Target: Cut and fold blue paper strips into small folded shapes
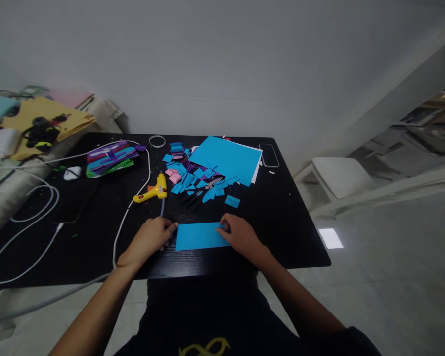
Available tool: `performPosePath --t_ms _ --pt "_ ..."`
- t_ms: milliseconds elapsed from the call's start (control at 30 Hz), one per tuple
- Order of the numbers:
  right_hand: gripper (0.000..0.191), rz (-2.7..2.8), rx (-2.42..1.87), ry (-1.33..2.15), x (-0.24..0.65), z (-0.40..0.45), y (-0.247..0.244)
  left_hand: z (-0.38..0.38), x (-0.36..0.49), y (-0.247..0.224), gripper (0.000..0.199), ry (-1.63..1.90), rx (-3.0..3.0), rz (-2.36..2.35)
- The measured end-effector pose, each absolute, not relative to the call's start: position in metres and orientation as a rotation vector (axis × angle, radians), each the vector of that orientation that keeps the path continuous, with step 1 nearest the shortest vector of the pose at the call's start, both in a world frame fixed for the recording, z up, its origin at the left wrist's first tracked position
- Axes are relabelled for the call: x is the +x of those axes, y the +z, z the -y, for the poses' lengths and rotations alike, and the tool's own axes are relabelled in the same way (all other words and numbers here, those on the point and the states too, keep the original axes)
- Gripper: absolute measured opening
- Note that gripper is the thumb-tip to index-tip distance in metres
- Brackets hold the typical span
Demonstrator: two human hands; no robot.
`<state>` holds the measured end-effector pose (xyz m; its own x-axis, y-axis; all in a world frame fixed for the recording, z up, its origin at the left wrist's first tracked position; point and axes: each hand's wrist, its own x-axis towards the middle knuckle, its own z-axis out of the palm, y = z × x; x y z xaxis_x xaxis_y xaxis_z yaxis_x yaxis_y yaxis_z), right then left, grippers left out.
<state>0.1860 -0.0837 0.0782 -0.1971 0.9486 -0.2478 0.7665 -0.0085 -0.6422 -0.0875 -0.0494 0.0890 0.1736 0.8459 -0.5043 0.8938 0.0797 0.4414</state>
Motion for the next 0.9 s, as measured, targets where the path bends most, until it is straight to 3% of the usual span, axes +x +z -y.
performPosePath --t_ms 333,500,700,900 --pt "0.008 2.107 -1.765 0.939 0.181 0.084 0.08 0.058 -0.087 0.087 0.043 0.002 1.601 -1.606" --pt "0.012 2.174 -1.667 0.876 0.151 0.078 0.079 0.067 -0.072 0.088 0.045 0.043 1.808 -1.605" --pt "0.022 2.277 -1.848 0.741 0.114 0.067 0.079 0.068 -0.066 0.083 0.038 -0.041 1.901 -1.641" --pt "0.029 2.279 -1.972 0.817 0.12 0.061 0.084 0.066 -0.067 0.083 0.039 -0.053 1.856 -1.622"
